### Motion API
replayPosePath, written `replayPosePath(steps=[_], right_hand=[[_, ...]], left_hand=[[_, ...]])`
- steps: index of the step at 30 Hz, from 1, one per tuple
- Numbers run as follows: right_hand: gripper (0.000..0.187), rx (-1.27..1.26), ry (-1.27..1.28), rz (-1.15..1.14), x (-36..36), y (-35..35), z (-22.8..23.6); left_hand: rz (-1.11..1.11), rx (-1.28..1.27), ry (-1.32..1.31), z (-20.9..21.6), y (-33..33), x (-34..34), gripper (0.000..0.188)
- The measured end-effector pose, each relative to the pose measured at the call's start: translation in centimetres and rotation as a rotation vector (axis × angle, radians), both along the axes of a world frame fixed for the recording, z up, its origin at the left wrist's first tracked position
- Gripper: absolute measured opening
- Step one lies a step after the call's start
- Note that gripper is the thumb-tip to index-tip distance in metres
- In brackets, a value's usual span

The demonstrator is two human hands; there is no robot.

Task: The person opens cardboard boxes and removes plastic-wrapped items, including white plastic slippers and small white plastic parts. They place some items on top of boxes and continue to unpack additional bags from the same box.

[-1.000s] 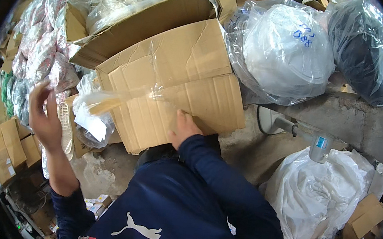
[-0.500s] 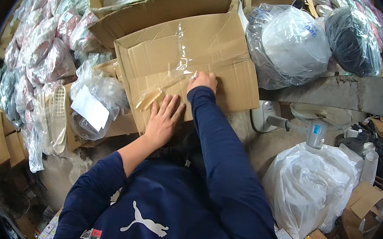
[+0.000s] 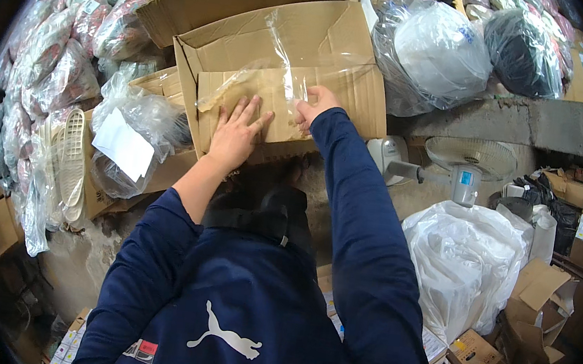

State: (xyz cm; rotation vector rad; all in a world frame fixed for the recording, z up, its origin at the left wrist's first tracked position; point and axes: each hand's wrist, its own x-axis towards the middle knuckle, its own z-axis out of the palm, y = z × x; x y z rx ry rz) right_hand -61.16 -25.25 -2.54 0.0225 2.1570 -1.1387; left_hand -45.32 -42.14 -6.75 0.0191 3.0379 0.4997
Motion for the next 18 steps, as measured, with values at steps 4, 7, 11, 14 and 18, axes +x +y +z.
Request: replayPosePath(steps=[4,7,11,14,18], right_hand=[[0.035,0.045,0.1,0.184,2.3,0.9,-0.7],[0.031,-0.043,0.072,0.051,4.2,1.8,-1.3],[0.03,0.009,0.017,0.06,5.3,2.5,-1.7],[0.029,0.066,0.405,0.286,5.5,3.4,-1.8],[0.023,-0.066,0.15,0.135,5.9,4.5,-2.4]], left_hand=[[-0.016,-0.096,-0.064,0.5,0.2,-0.1,0.076],[-0.024,-0.045,-0.111,1.0,0.2,-0.4,0.081],[-0.034,-0.043,-0.139,1.7,0.3,-0.6,0.078],[-0.042,-0.068,-0.172,2.1,0.3,-0.9,0.079],[-0.048,-0.068,-0.198,2.3,0.3,-1.1,0.079]])
